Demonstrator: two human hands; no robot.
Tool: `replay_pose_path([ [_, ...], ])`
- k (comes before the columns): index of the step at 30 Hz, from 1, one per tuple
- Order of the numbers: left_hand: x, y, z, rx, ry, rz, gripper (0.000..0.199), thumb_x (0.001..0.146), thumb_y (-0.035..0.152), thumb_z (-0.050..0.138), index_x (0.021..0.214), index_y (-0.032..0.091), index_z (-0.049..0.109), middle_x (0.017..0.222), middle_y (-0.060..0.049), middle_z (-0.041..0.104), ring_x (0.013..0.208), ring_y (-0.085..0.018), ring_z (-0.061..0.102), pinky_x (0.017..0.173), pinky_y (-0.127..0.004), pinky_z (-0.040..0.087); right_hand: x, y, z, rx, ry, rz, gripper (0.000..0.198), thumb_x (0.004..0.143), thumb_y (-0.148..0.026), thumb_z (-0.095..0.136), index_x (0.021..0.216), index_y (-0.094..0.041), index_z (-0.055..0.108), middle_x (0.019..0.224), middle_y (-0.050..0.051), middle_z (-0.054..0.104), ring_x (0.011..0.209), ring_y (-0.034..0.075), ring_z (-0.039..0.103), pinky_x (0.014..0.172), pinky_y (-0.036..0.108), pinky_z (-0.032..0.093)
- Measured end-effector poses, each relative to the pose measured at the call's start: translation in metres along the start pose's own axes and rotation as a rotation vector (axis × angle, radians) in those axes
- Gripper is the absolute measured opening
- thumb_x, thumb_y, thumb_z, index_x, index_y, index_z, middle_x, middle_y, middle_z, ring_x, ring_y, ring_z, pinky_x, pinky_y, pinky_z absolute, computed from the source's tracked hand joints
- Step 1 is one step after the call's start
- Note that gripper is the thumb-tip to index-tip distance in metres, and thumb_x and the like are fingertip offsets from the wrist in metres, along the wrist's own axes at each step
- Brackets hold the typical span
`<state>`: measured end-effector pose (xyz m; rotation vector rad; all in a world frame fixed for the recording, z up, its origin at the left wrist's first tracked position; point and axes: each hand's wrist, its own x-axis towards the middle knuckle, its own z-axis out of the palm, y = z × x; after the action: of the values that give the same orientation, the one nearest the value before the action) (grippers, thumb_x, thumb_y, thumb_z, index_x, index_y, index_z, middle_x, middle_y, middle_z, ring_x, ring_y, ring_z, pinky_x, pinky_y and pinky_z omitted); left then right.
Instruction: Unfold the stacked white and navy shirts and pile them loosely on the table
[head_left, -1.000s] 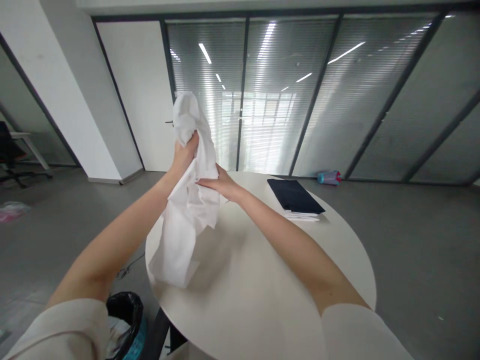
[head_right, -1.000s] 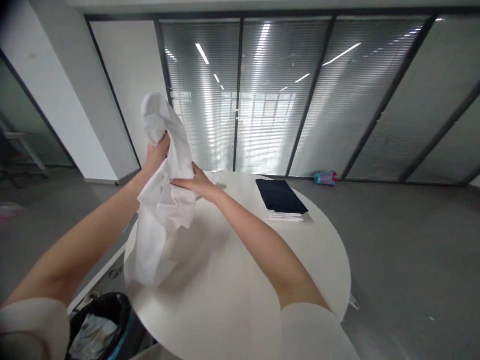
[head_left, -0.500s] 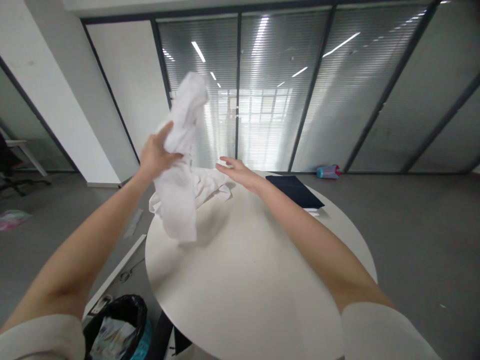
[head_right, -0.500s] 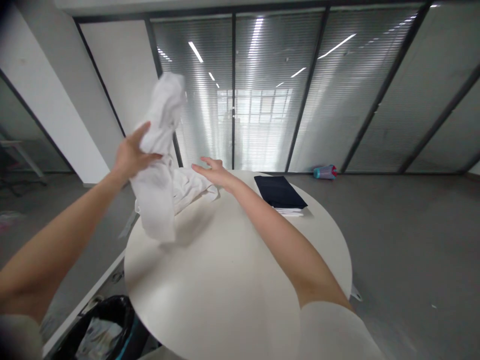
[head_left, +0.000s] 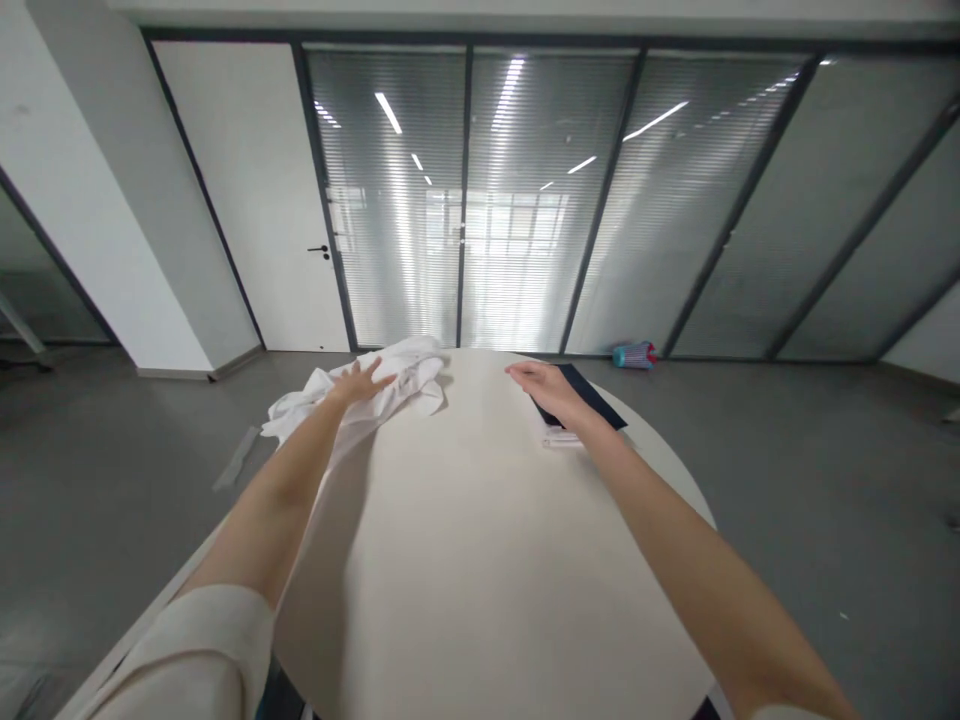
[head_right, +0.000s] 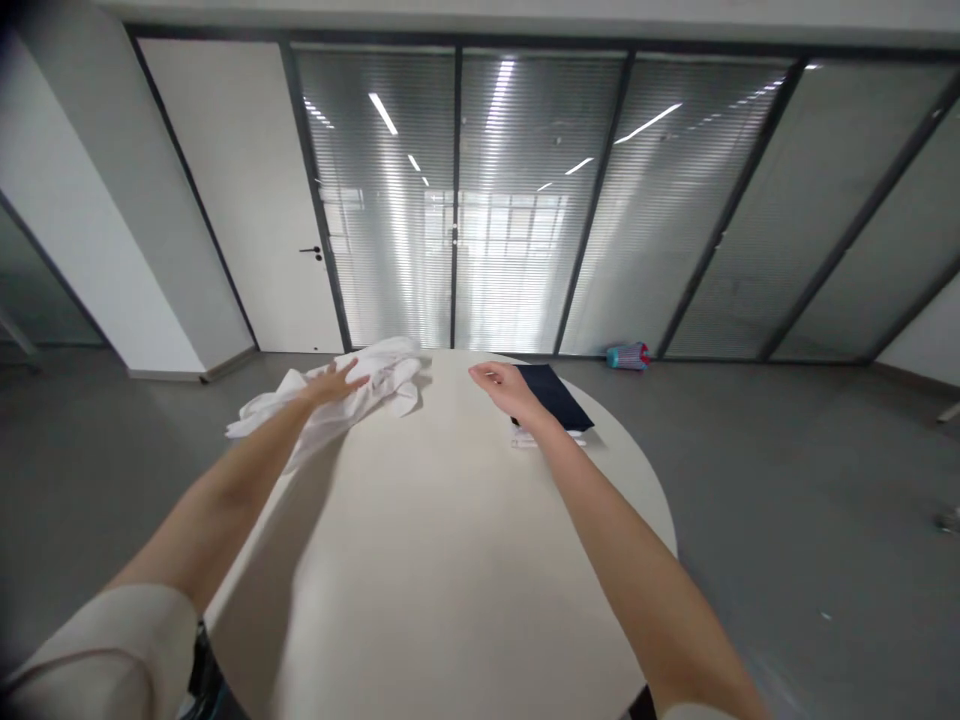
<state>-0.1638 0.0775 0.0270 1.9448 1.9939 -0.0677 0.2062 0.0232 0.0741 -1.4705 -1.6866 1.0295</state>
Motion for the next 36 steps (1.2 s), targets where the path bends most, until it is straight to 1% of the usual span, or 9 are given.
replay_pose_path([
  [6, 0.011, -0.019, 0.043, -0.085, 0.195, -0.083, 0.083, 0.089, 0.073, 0.039, 0.152, 0.019, 0.042, 0.157, -0.027, 0.03, 0.142, -0.048, 0.031, 0.109, -0.068, 0.023, -0.001, 0.038, -0.079, -0.427, -0.033, 0.005, 0.044, 0.085, -0.053, 0.064, 0.107, -0.016, 0.075, 0.115, 0.014, 0.072, 0.108, 0.03, 0.067, 0.101, 0.045, 0.049],
  [10, -0.005, -0.007, 0.037, -0.125, 0.417, 0.189, 0.057, 0.099, 0.055, 0.032, 0.136, 0.021, 0.059, 0.155, -0.015, 0.037, 0.145, -0.033, 0.027, 0.117, -0.053, 0.02, -0.019, 0.058, -0.094, -0.657, -0.301, 0.115, 0.082, 0.062, -0.05, 0.087, 0.134, -0.018, 0.063, 0.143, 0.018, 0.055, 0.128, 0.037, 0.054, 0.109, 0.047, 0.042],
  [13, -0.037, 0.012, 0.039, -0.252, 0.498, 0.444, 0.052, 0.099, 0.054, 0.035, 0.114, 0.018, 0.069, 0.128, -0.015, 0.061, 0.124, -0.031, 0.05, 0.11, -0.047, 0.032, -0.028, 0.071, -0.085, -0.74, -0.342, 0.101, 0.076, 0.071, -0.043, 0.083, 0.138, -0.016, 0.06, 0.143, 0.02, 0.054, 0.128, 0.036, 0.055, 0.109, 0.045, 0.041],
  [17, -0.073, 0.03, 0.055, -0.524, 0.228, 0.502, 0.054, 0.098, 0.059, 0.035, 0.094, 0.019, 0.072, 0.095, -0.01, 0.071, 0.092, -0.026, 0.064, 0.09, -0.038, 0.046, -0.021, 0.073, -0.079, -0.797, -0.147, 0.074, 0.034, 0.093, -0.025, 0.056, 0.124, -0.019, 0.07, 0.124, 0.014, 0.068, 0.115, 0.03, 0.063, 0.101, 0.039, 0.046],
  [23, -0.095, 0.048, 0.056, -1.104, -0.172, 0.302, 0.068, 0.082, 0.078, 0.051, 0.103, 0.017, 0.069, 0.094, -0.012, 0.071, 0.085, -0.026, 0.069, 0.078, -0.038, 0.053, -0.008, 0.015, -0.062, -0.726, 0.265, -0.179, 0.042, 0.094, -0.011, 0.038, 0.124, -0.015, 0.067, 0.118, 0.015, 0.067, 0.114, 0.029, 0.06, 0.099, 0.038, 0.045],
  [26, -0.107, 0.059, 0.048, -1.439, -0.481, 0.173, 0.079, 0.083, 0.082, 0.046, 0.139, 0.025, 0.049, 0.126, -0.015, 0.063, 0.096, -0.03, 0.07, 0.081, -0.045, 0.056, -0.03, -0.025, -0.017, -0.688, 0.033, -0.386, 0.039, 0.095, -0.011, 0.042, 0.125, -0.017, 0.066, 0.114, 0.014, 0.066, 0.11, 0.027, 0.061, 0.096, 0.035, 0.044],
  [30, -0.119, 0.069, 0.058, -1.567, -0.674, -0.067, 0.087, 0.078, 0.082, 0.053, 0.145, 0.028, 0.039, 0.121, -0.014, 0.065, 0.089, -0.029, 0.071, 0.075, -0.044, 0.057, -0.075, -0.055, 0.051, -0.7, -0.501, -0.508, 0.03, 0.098, -0.029, 0.054, 0.124, -0.02, 0.067, 0.109, 0.011, 0.068, 0.101, 0.025, 0.064, 0.087, 0.033, 0.046],
  [33, -0.123, 0.068, 0.071, -1.323, -0.512, -0.083, 0.091, 0.072, 0.064, 0.076, 0.146, 0.027, 0.038, 0.124, -0.014, 0.061, 0.099, -0.029, 0.067, 0.081, -0.041, 0.055, -0.091, -0.055, 0.065, -0.591, -0.689, -0.498, 0.044, 0.096, -0.052, 0.056, 0.128, -0.023, 0.065, 0.113, 0.01, 0.07, 0.103, 0.026, 0.065, 0.085, 0.032, 0.047],
  [36, -0.129, 0.067, 0.072, -0.974, -0.035, 0.119, 0.084, 0.07, 0.055, 0.08, 0.142, 0.025, 0.047, 0.134, -0.016, 0.049, 0.118, -0.032, 0.056, 0.094, -0.045, 0.05, -0.086, -0.043, 0.048, -0.681, -0.469, -0.265, 0.036, 0.101, -0.045, 0.047, 0.112, -0.02, 0.07, 0.104, 0.011, 0.072, 0.095, 0.025, 0.067, 0.079, 0.031, 0.046],
])
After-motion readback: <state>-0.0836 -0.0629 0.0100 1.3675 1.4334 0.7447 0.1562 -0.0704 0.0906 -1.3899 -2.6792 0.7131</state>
